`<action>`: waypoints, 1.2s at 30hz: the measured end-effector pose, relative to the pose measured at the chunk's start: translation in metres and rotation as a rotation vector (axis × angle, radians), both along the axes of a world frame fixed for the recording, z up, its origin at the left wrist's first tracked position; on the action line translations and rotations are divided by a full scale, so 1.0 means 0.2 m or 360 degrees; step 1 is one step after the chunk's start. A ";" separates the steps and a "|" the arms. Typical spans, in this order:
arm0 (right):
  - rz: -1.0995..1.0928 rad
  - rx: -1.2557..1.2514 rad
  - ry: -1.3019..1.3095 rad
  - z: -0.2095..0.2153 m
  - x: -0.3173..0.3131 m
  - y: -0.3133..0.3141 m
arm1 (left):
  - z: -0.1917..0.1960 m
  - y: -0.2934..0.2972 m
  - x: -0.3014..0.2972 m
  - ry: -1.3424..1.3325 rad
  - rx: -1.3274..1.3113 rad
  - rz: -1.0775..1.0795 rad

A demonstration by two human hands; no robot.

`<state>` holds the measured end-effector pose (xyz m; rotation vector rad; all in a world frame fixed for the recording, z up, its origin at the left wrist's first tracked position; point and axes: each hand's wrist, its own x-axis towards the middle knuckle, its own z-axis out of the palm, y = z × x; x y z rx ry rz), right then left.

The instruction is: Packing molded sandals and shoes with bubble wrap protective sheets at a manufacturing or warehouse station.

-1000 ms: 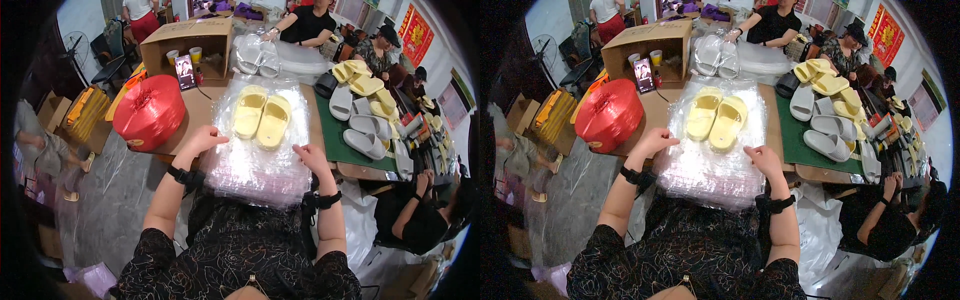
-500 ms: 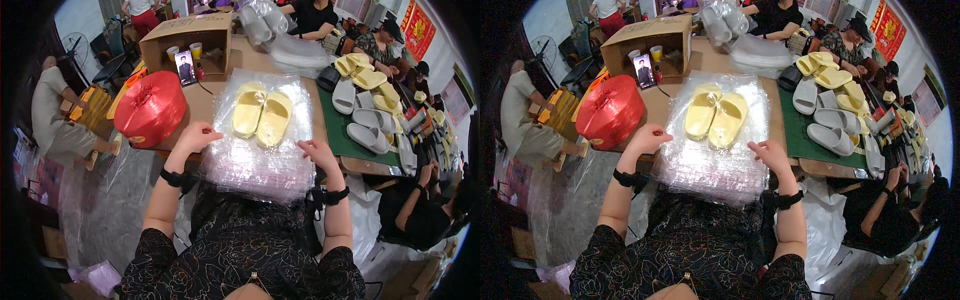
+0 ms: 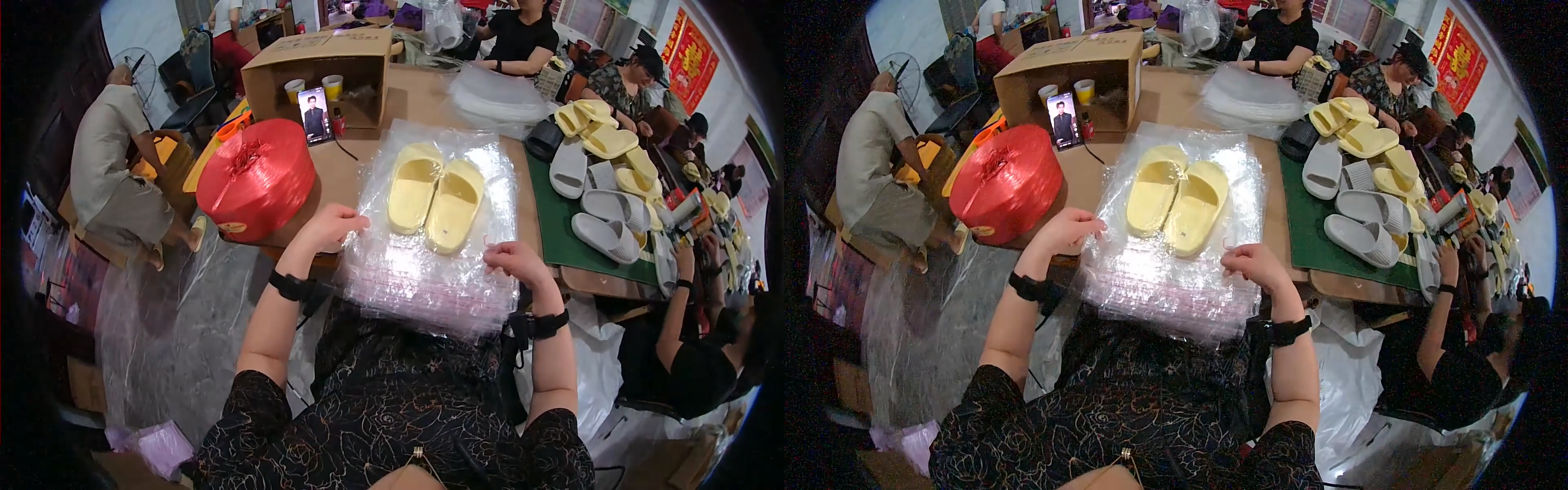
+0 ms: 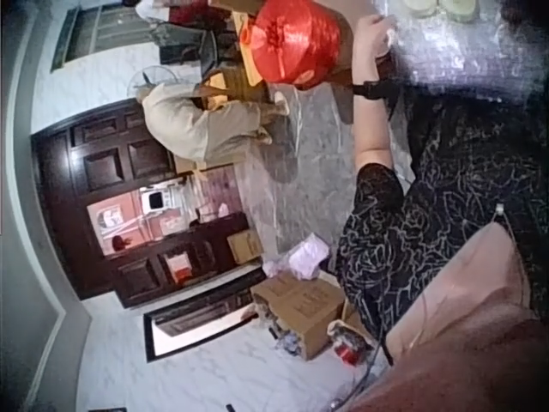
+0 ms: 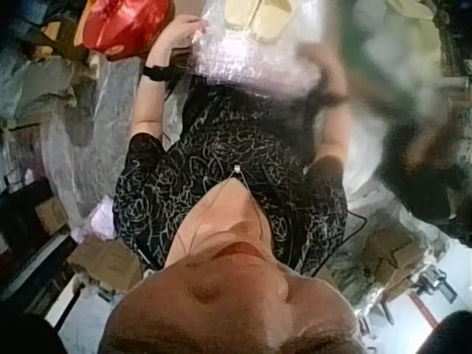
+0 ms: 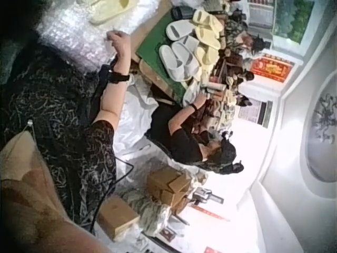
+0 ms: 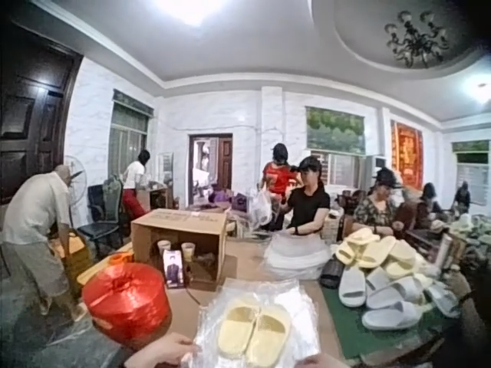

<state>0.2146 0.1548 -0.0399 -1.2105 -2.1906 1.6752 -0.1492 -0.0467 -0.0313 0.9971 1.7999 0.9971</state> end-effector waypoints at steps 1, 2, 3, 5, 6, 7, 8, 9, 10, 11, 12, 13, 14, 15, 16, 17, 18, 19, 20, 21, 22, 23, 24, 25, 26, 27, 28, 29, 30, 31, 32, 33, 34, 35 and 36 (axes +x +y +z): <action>-0.0004 -0.0017 0.0064 0.01 -0.01 0.00 | -0.01 -0.01 -0.02 -0.0001 0.0002 0.0001; 0.0016 -0.0019 0.0123 0.03 -0.01 0.01 | -0.01 -0.02 -0.04 -0.0106 0.0000 -0.0005; 0.0017 -0.0023 0.0129 0.05 0.00 0.01 | 0.00 -0.03 -0.04 -0.0203 -0.0006 -0.0010; 0.0016 -0.0269 0.0257 0.09 0.04 0.03 | 0.01 -0.04 -0.04 -0.0253 0.0036 -0.0029; -0.0021 -0.0363 0.0332 0.11 0.04 0.03 | 0.02 -0.04 -0.03 -0.0318 0.0086 -0.0050; -0.0022 -0.0364 0.0329 0.14 0.04 0.02 | 0.03 -0.04 -0.02 -0.0322 0.0084 -0.0051; -0.0019 -0.0411 0.0433 0.16 0.04 0.01 | 0.04 -0.04 0.00 -0.0264 0.0159 -0.0005; -0.0020 -0.0456 0.0539 0.18 0.04 0.01 | 0.06 -0.03 0.02 -0.0206 0.0236 0.0037; -0.0027 -0.0397 0.0502 0.18 0.05 0.02 | 0.07 -0.03 0.02 -0.0207 0.0237 0.0033; -0.0031 -0.0395 0.0502 0.19 0.06 0.03 | 0.09 -0.03 0.03 -0.0250 0.0227 0.0036; -0.0051 -0.0391 0.0461 0.20 0.06 0.03 | 0.11 -0.03 0.03 -0.0293 0.0215 0.0041; -0.0072 -0.0387 0.0419 0.21 0.07 0.03 | 0.14 -0.04 0.04 -0.0293 0.0216 0.0040; -0.0074 -0.0386 0.0420 0.22 0.07 0.02 | 0.16 -0.05 0.06 -0.0411 0.0180 -0.0004; -0.0090 -0.0341 0.0387 0.24 0.07 -0.01 | 0.18 -0.06 0.07 -0.0527 0.0145 -0.0044; -0.0107 -0.0296 0.0354 0.25 0.07 -0.03 | 0.17 -0.06 0.07 -0.0525 0.0146 -0.0042; -0.0105 -0.0296 0.0356 0.24 0.08 -0.03 | 0.16 -0.07 0.07 -0.0615 0.0150 -0.0081; -0.0062 -0.0288 0.0350 0.22 0.10 -0.03 | 0.15 -0.08 0.07 -0.0705 0.0153 -0.0124; -0.0019 -0.0281 0.0343 0.21 0.11 -0.03 | 0.13 -0.09 0.07 -0.0703 0.0151 -0.0126; -0.0021 -0.0283 0.0345 0.19 0.11 -0.02 | 0.10 -0.09 0.07 -0.0629 0.0114 -0.0116; -0.0040 -0.0254 0.0295 0.18 0.11 -0.01 | 0.08 -0.08 0.07 -0.0554 0.0077 -0.0109; -0.0059 -0.0225 0.0243 0.17 0.11 0.00 | 0.06 -0.08 0.06 -0.0467 0.0060 -0.0154; -0.0063 -0.0226 0.0245 0.17 0.10 0.01 | 0.05 -0.08 0.06 -0.0466 0.0058 -0.0158; -0.0108 -0.0213 0.0145 0.16 0.08 0.00 | 0.05 -0.09 0.07 -0.0451 0.0010 -0.0142; -0.0152 -0.0200 0.0045 0.16 0.07 0.00 | 0.05 -0.09 0.08 -0.0435 -0.0037 -0.0127; -0.0151 -0.0204 0.0045 0.17 0.07 0.00 | 0.05 -0.09 0.08 -0.0435 -0.0041 -0.0125; -0.0170 -0.0268 0.0222 0.18 0.07 -0.01 | 0.06 -0.09 0.09 -0.0455 0.0021 -0.0104; -0.0188 -0.0331 0.0399 0.19 0.07 -0.01 | 0.07 -0.09 0.11 -0.0475 0.0084 -0.0082; -0.0185 -0.0333 0.0396 0.19 0.08 0.01 | 0.08 -0.08 0.11 -0.0478 0.0083 -0.0078; -0.0244 -0.0393 0.0546 0.20 0.09 0.03 | 0.09 -0.05 0.12 -0.0554 0.0107 -0.0080; -0.0302 -0.0452 0.0696 0.20 0.10 0.05 | 0.10 -0.04 0.12 -0.0630 0.0132 -0.0081; -0.0378 -0.0460 0.0742 0.19 0.11 0.06 | 0.11 -0.03 0.14 -0.0631 0.0135 -0.0083; -0.0385 -0.0454 0.0742 0.18 0.12 0.07 | 0.13 -0.01 0.15 -0.0716 0.0179 -0.0069; -0.0429 -0.0423 0.0736 0.16 0.13 0.08 | 0.14 0.00 0.17 -0.0802 0.0223 -0.0056; -0.0474 -0.0391 0.0730 0.15 0.15 0.09 | 0.16 0.00 0.18 -0.0804 0.0225 -0.0068; -0.0362 -0.0407 0.0713 0.18 0.15 0.07 | 0.17 -0.03 0.17 -0.0721 0.0207 -0.0099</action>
